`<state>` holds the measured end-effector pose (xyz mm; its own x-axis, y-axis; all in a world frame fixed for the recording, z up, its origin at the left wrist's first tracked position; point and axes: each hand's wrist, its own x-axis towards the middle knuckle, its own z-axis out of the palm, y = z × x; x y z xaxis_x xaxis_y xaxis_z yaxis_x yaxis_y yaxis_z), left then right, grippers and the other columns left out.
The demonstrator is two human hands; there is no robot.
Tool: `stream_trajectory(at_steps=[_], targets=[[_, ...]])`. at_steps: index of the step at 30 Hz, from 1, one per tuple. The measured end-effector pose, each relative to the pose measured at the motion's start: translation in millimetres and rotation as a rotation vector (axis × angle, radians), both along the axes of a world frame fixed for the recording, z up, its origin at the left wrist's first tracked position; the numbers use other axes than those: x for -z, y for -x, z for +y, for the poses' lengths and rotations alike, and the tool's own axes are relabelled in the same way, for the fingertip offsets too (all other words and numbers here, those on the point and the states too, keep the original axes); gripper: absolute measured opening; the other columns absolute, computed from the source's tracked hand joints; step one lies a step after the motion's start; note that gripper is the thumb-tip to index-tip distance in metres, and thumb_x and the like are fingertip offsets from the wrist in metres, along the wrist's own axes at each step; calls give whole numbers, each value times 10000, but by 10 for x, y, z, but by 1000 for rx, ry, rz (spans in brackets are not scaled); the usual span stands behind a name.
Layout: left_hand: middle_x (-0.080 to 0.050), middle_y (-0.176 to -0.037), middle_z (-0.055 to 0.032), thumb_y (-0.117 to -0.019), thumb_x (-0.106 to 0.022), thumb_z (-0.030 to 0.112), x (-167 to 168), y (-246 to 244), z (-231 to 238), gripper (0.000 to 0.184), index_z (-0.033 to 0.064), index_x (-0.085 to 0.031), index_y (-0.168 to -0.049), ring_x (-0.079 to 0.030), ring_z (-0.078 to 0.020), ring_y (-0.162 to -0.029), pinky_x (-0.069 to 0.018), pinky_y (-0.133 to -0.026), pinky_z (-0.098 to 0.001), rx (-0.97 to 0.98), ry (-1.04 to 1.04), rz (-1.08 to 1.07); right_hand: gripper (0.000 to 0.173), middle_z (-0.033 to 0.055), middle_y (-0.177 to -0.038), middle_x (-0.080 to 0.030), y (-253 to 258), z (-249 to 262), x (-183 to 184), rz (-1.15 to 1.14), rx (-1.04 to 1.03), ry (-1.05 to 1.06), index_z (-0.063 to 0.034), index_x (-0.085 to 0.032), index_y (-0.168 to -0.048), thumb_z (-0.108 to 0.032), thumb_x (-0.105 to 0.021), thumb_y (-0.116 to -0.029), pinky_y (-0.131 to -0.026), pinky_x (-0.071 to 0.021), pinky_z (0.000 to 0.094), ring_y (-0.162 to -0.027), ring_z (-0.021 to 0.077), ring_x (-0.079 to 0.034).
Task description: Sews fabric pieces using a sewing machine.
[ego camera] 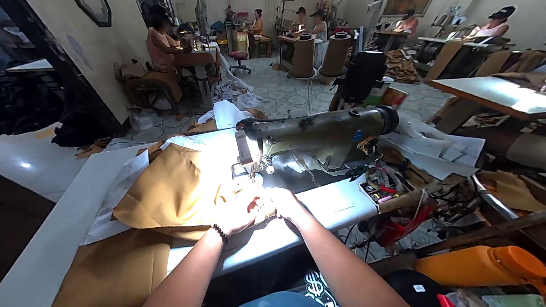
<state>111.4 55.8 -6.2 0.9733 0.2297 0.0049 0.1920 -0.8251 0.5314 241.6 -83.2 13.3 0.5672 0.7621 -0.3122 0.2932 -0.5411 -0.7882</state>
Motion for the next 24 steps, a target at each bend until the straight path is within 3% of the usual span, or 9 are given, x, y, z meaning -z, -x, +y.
stream_trajectory(at_steps=[5,7,10,12,15,17,19,22,24], targets=[[-680,-1225,-138,-971,-587,239,-15,-2,-5,368,78,-660,-1294,-647,-248,-1109,-492,-997,-439,-4,41,41,433,118,-907,-599,4,24,-17,-25,10,54,-8,-645,-1162,-334,-363,-1130,-651,-507,350,-667,174,-564],[-671,-1249,-135,-960,-581,244,14,6,-18,415,83,-630,-1340,-637,-248,-1153,-481,-1026,-446,-21,34,26,437,108,-876,-589,5,16,-20,-17,24,36,0,-649,-1123,-331,-365,-1130,-636,-501,337,-649,162,-556],[-669,-1278,-103,-962,-583,289,117,5,0,414,75,-641,-1312,-625,-189,-1195,-478,-1053,-392,-20,57,-87,461,149,-944,-619,0,19,-23,-13,46,29,25,-650,-1134,-319,-344,-1136,-727,-518,380,-742,203,-594],[-646,-1353,-70,-966,-587,304,98,21,-6,413,116,-655,-1327,-577,-170,-1284,-429,-1111,-393,2,64,-96,458,133,-913,-604,-27,33,34,6,72,16,11,-647,-1115,-338,-351,-1133,-682,-510,363,-712,188,-579],[-652,-1369,-54,-958,-570,238,105,65,-40,404,139,-675,-1335,-568,-165,-1309,-416,-1127,-389,33,84,-141,466,104,-857,-585,-34,32,9,54,67,16,-1,-649,-1108,-357,-349,-1133,-620,-493,328,-651,162,-553],[-654,-1365,-96,-947,-539,126,200,84,-76,406,80,-682,-1324,-568,-181,-1310,-407,-1133,-364,57,174,-212,451,72,-813,-567,-29,16,-17,72,44,2,-14,-656,-1090,-360,-369,-1128,-592,-475,301,-612,132,-527],[-629,-1405,-124,-944,-483,42,284,105,-113,480,66,-624,-1402,-570,-199,-1319,-423,-1124,-364,74,228,-183,419,54,-777,-564,-52,8,34,52,23,-21,-29,-663,-1060,-366,-421,-1112,-568,-466,284,-578,113,-514],[-551,-1496,-146,-934,-476,41,213,146,-210,598,133,-512,-1523,-495,-299,-1402,-343,-1172,-508,91,27,-13,376,64,-764,-559,-86,7,108,-24,-33,-5,-28,-641,-1016,-349,-463,-1099,-578,-475,304,-578,126,-524],[-665,-1304,-167,-909,-539,35,248,158,-289,495,96,-639,-1390,-605,-355,-1243,-419,-1049,-594,112,-172,-145,348,83,-804,-581,-83,-2,117,-122,-85,8,-17,-646,-996,-304,-475,-1089,-637,-489,337,-649,150,-557]])
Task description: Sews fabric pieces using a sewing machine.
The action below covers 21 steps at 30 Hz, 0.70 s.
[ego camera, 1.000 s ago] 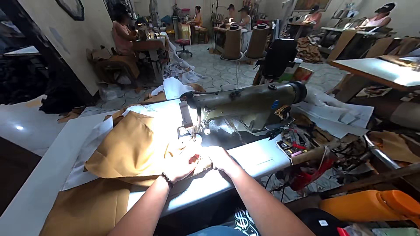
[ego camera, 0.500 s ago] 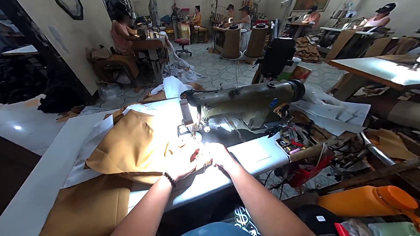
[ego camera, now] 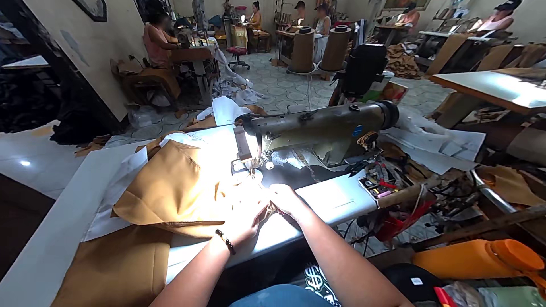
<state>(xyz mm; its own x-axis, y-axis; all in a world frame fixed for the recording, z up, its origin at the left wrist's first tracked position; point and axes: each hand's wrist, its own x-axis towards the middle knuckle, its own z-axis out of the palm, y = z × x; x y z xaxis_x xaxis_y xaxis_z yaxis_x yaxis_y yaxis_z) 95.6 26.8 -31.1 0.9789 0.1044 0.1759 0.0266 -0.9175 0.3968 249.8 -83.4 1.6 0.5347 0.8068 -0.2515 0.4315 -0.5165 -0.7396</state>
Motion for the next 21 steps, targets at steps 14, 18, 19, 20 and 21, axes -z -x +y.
stream_trajectory(at_steps=[14,18,19,20,21], targets=[[-667,-1352,-127,-978,-532,383,153,-9,24,479,75,-701,-1304,-616,-267,-1276,-471,-1086,-443,-112,133,-188,331,221,-1056,-695,341,-160,-52,-349,-58,81,33,-678,-1045,-238,-488,-1045,-935,-500,529,-1080,357,-667],[-632,-1348,-152,-910,-614,598,-96,-64,13,683,68,-619,-1341,-562,-306,-1307,-399,-1131,-505,-118,30,148,361,202,-1026,-690,348,-150,-165,-200,31,-15,35,-679,-1018,-269,-491,-1070,-927,-503,511,-1030,320,-664],[-661,-1276,-156,-929,-637,535,-150,-112,6,610,66,-627,-1318,-607,-319,-1232,-457,-1057,-533,-135,17,190,360,193,-1004,-691,367,-136,-185,-164,61,-28,29,-686,-1000,-266,-494,-1074,-914,-507,502,-1005,305,-666],[-685,-1219,-165,-954,-663,396,-167,-180,19,465,55,-662,-1271,-632,-339,-1182,-481,-1010,-552,-149,-2,178,332,189,-975,-689,382,-117,-177,-141,86,-42,28,-690,-980,-233,-505,-1070,-897,-506,500,-978,300,-665],[-699,-1150,-159,-985,-643,281,-147,-256,58,305,59,-696,-1186,-649,-339,-1127,-501,-961,-552,-156,-49,127,289,182,-935,-687,388,-100,-140,-145,103,-62,20,-690,-953,-195,-525,-1052,-858,-513,510,-938,302,-666]])
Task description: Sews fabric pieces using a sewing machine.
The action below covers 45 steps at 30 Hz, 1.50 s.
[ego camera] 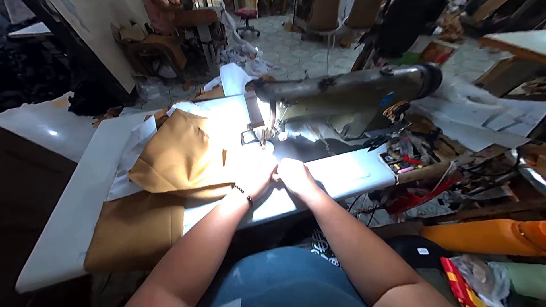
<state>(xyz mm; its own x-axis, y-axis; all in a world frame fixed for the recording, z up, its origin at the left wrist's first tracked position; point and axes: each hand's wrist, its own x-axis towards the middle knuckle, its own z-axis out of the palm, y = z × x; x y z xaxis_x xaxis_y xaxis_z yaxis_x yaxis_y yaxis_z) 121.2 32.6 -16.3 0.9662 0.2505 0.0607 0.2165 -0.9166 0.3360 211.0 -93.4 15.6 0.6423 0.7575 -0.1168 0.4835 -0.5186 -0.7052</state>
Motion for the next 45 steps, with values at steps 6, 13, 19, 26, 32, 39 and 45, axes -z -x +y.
stream_trajectory(at_steps=[6,13,19,26,32,39,45], targets=[[-711,-1064,-134,-955,-611,56,185,135,36,174,59,-756,-1052,-679,-314,-1018,-533,-902,-515,135,-72,-191,299,185,-1008,-709,-18,12,201,-251,-127,262,-27,-700,-1026,-274,-531,-1045,-803,-539,585,-1017,365,-692],[-648,-1318,-144,-951,-535,163,243,428,-46,434,36,-649,-1350,-627,-286,-1197,-501,-992,-483,158,66,-173,255,160,-864,-666,-108,-20,411,-437,-105,-74,-18,-642,-894,-247,-581,-989,-629,-522,519,-798,333,-689],[-636,-1367,-125,-954,-532,170,245,444,-23,467,66,-632,-1398,-613,-263,-1233,-486,-1019,-461,150,140,-184,130,173,-885,-691,-119,-52,551,-484,-208,-370,11,-673,-875,-113,-640,-899,-668,-554,470,-770,298,-692],[-610,-1421,-131,-970,-524,167,242,461,-6,449,50,-634,-1389,-597,-276,-1279,-476,-1050,-466,147,159,-164,142,164,-935,-695,-139,-81,461,-451,-311,-270,2,-728,-937,-107,-640,-920,-757,-567,456,-878,299,-702],[-619,-1420,-125,-988,-512,185,238,479,8,451,48,-624,-1403,-592,-264,-1303,-461,-1074,-462,156,157,-166,159,164,-887,-680,-93,-90,510,-494,-295,-301,-6,-750,-951,-99,-624,-927,-703,-564,448,-828,301,-696],[-611,-1425,-121,-976,-524,173,235,477,57,437,41,-643,-1375,-585,-243,-1304,-456,-1084,-430,179,205,-180,161,157,-860,-661,-112,-82,479,-488,-358,-302,6,-740,-904,-92,-612,-915,-692,-552,436,-812,295,-681],[-616,-1398,-120,-968,-560,183,263,261,292,409,49,-666,-1340,-582,-216,-1284,-459,-1079,-376,176,252,-205,178,162,-907,-674,-252,114,434,-441,-353,-274,17,-733,-933,-123,-623,-939,-769,-561,434,-858,291,-685]])
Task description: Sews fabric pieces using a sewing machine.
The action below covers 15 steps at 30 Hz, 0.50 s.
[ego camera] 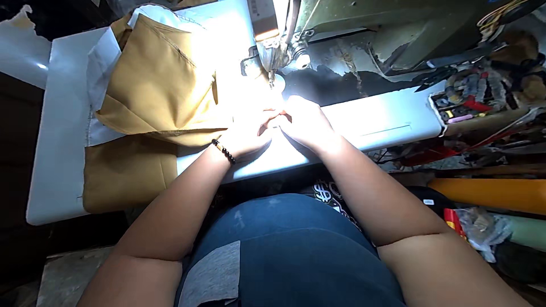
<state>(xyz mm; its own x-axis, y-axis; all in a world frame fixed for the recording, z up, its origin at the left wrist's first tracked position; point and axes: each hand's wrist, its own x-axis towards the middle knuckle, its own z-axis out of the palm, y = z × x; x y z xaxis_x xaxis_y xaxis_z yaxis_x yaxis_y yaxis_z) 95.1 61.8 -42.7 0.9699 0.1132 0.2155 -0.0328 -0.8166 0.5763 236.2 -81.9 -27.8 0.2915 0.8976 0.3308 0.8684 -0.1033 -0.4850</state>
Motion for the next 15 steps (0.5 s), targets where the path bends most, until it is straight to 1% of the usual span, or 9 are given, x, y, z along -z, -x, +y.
stream_trajectory(at_steps=[2,3,6,8,10,11,13,14,15], targets=[[-659,-1347,-104,-970,-541,237,17,-104,117,420,71,-673,-1333,-621,-200,-1234,-488,-1043,-380,-34,-28,-7,192,178,-937,-686,-72,126,-16,-5,2,4,9,-740,-966,-136,-615,-946,-801,-561,452,-892,310,-693],[-657,-1358,-102,-977,-525,279,16,-149,174,440,81,-664,-1344,-613,-218,-1255,-470,-1059,-419,-58,-54,24,201,180,-961,-694,-104,189,-21,-2,8,12,-5,-746,-992,-149,-610,-954,-829,-557,459,-923,317,-695],[-631,-1394,-105,-1018,-491,303,-62,-280,287,454,131,-610,-1421,-567,-279,-1322,-407,-1101,-532,-132,-133,158,252,170,-1061,-689,-191,362,-5,23,64,80,-88,-763,-1111,-201,-570,-994,-878,-549,460,-1008,312,-683],[-649,-1361,-106,-1013,-480,308,-66,-338,297,429,129,-639,-1369,-586,-276,-1297,-426,-1085,-521,-166,-168,146,271,168,-1092,-664,-199,400,28,35,109,121,-93,-744,-1140,-246,-552,-1024,-874,-552,472,-1018,317,-673],[-657,-1300,-144,-1042,-469,330,-69,-365,248,405,99,-658,-1316,-593,-319,-1258,-423,-1075,-543,-200,-208,122,279,177,-1080,-675,-199,356,50,37,131,86,-58,-740,-1146,-227,-549,-1033,-905,-548,458,-1022,317,-676],[-673,-1258,-161,-1072,-450,335,-90,-359,201,401,81,-667,-1295,-617,-338,-1220,-446,-1048,-549,-228,-241,110,285,176,-1078,-689,-199,305,44,72,142,56,-52,-746,-1164,-219,-560,-1027,-929,-536,444,-1033,302,-675],[-697,-1201,-192,-1105,-405,304,-160,-377,116,417,33,-695,-1233,-649,-359,-1177,-475,-1022,-544,-310,-264,89,329,143,-1134,-675,-237,206,-20,202,201,98,-78,-723,-1214,-311,-623,-1004,-959,-489,485,-1069,268,-646],[-704,-1167,-201,-1111,-391,292,-195,-399,89,425,18,-703,-1201,-662,-364,-1150,-489,-1000,-542,-355,-246,96,357,134,-1135,-663,-264,186,-35,250,235,127,-74,-718,-1176,-359,-678,-965,-962,-456,528,-1067,273,-628],[-702,-1171,-208,-1117,-376,290,-230,-421,71,436,13,-700,-1207,-657,-369,-1157,-484,-1006,-548,-390,-214,123,390,121,-1127,-652,-278,197,-56,282,261,171,-80,-729,-1131,-412,-722,-927,-974,-425,557,-1074,276,-610]])
